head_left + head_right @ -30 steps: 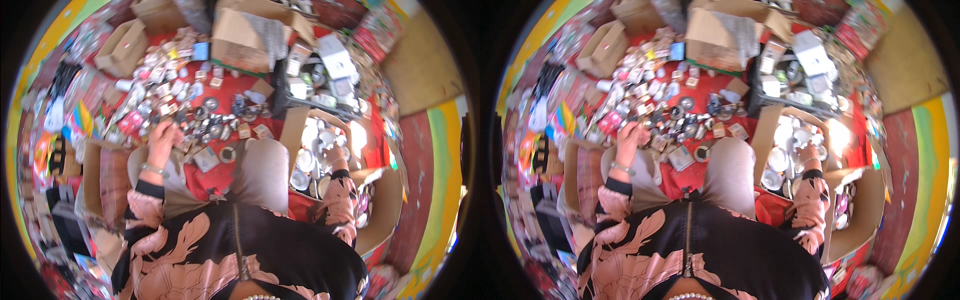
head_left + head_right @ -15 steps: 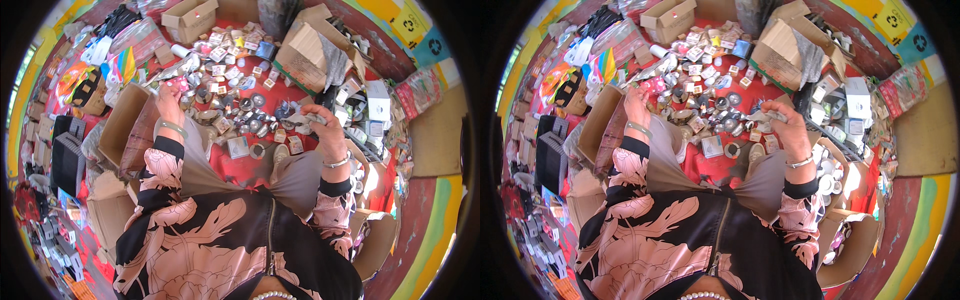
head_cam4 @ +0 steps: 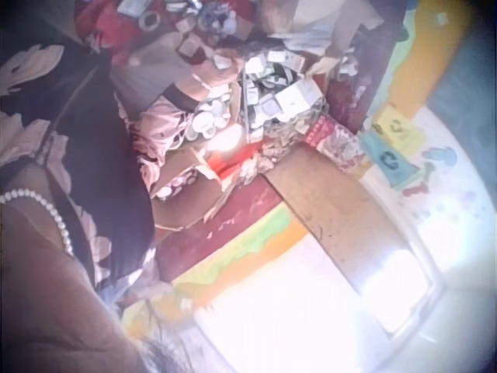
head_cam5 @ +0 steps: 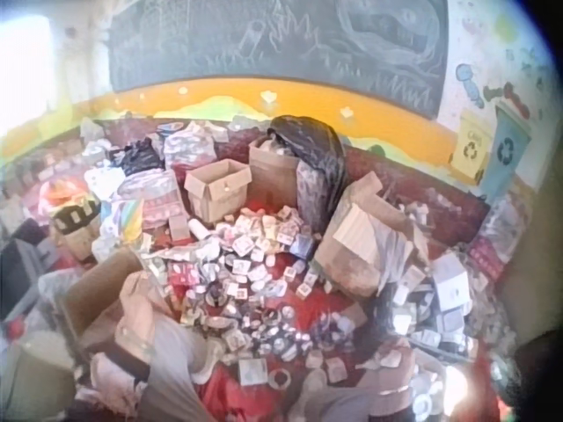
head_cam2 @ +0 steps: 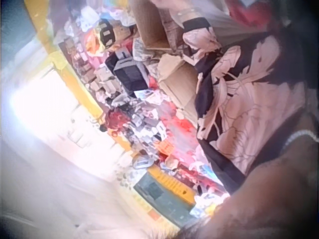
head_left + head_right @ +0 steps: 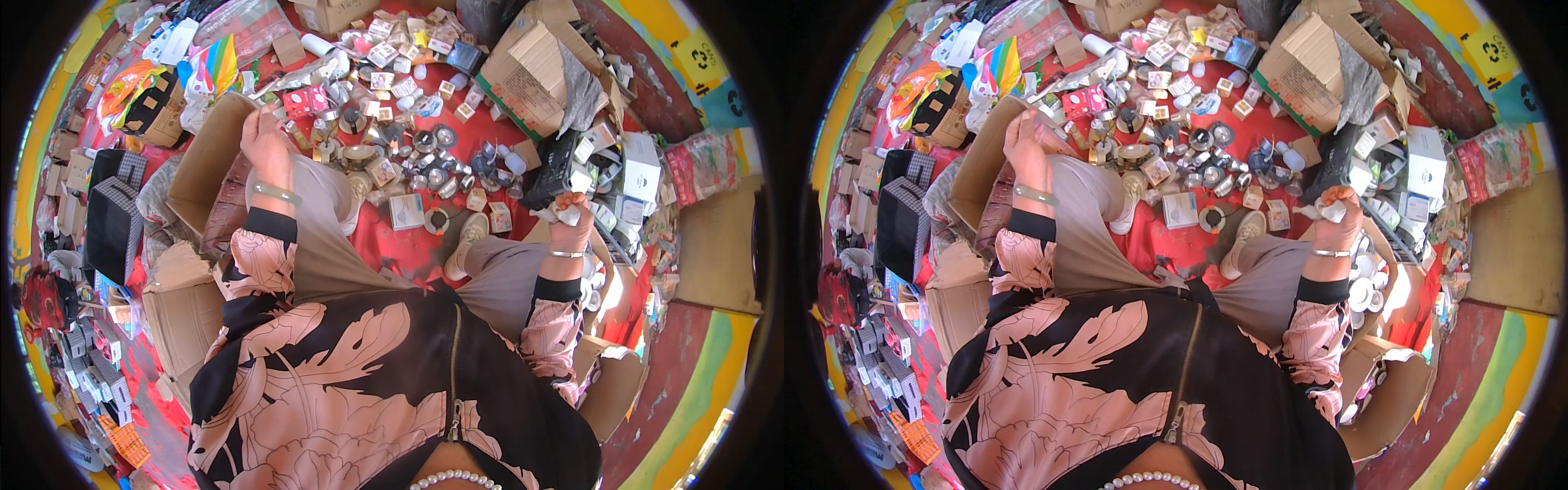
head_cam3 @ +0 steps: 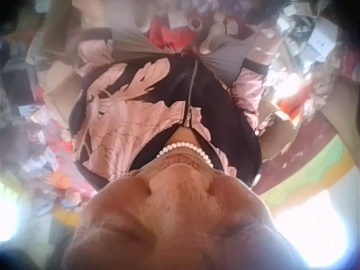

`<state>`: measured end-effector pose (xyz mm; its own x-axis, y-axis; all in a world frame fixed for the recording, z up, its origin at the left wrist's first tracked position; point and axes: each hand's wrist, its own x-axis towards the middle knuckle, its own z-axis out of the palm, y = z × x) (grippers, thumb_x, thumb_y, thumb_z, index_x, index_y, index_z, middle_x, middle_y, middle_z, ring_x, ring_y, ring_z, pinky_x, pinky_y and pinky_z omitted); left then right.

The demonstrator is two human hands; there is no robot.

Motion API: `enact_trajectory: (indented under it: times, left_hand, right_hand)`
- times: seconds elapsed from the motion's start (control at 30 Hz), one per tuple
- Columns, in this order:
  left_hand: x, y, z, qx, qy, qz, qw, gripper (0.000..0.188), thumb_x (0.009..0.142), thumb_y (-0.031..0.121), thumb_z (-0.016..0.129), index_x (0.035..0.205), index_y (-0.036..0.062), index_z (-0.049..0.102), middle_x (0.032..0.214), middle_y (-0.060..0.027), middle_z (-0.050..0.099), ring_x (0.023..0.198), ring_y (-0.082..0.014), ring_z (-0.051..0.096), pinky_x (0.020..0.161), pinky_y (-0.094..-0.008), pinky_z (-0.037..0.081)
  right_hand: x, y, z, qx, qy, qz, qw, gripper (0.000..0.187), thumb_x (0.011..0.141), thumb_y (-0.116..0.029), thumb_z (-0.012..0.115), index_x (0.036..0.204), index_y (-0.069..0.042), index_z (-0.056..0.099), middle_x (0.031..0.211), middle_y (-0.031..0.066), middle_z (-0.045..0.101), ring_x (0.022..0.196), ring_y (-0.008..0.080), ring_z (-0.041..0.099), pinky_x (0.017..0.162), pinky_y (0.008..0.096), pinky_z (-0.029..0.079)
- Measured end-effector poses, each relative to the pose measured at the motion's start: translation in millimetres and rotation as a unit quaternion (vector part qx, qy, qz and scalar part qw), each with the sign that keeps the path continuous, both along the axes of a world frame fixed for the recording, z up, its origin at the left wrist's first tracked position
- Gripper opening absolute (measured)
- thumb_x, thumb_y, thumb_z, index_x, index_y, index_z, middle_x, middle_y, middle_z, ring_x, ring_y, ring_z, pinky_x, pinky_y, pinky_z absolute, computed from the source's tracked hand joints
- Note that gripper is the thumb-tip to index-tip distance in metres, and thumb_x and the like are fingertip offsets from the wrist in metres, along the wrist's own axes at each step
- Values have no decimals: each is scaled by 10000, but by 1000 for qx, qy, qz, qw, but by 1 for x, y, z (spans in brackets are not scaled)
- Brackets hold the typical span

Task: The person sits on the floor and cleans several small, round light fixtures using a white cloth. They wipe the exterior and interior surfaces of each fixture, occasionally turning them over to access different sides, and place the cleaned items into a cardboard box.

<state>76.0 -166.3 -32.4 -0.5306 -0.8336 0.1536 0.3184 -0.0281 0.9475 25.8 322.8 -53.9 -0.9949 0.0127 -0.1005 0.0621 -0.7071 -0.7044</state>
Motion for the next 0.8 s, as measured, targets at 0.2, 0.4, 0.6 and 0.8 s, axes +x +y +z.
enact_trajectory:
  times: [0.2, 0.4, 0.6, 0.8]
  left_hand:
    - [-66, 57, -32, 102, 15, -136, 985, 95, 842, 31, 542, 917, 30, 599, 798, -11, 581, 705, -89, 513, 641, -220, 421]
    - [-114, 136, -173, -289, -416, -196, 840, 243, 825, 185, 489, 827, -10, 634, 833, -209, 634, 800, -358, 614, 718, -439, 487]
    - [-87, 166, -293, -351, -577, -395, 623, 398, 787, 323, 486, 1011, 25, 626, 1048, -221, 601, 1026, -369, 553, 892, -453, 414]
    - [-124, 191, -297, -391, -524, -408, 637, 463, 803, 327, 506, 1139, 11, 543, 1126, -223, 571, 1062, -379, 537, 918, -441, 405]
  right_hand:
    - [0, 8, -6, -7, -37, -35, 999, 69, 668, 15, 470, 668, -44, 506, 722, 79, 483, 631, 186, 460, 565, 289, 396]
    - [1, 1, 9, -29, -17, -65, 997, 57, 690, 10, 496, 697, -46, 506, 736, 87, 483, 647, 187, 457, 581, 286, 394]
    - [1, -8, 20, -69, 4, -78, 995, 35, 763, -50, 507, 734, -62, 494, 769, 69, 472, 667, 174, 425, 605, 293, 365]
    - [1, -8, 24, -91, 39, 3, 995, 56, 796, -106, 488, 766, -59, 486, 770, 68, 471, 668, 171, 416, 629, 286, 362]
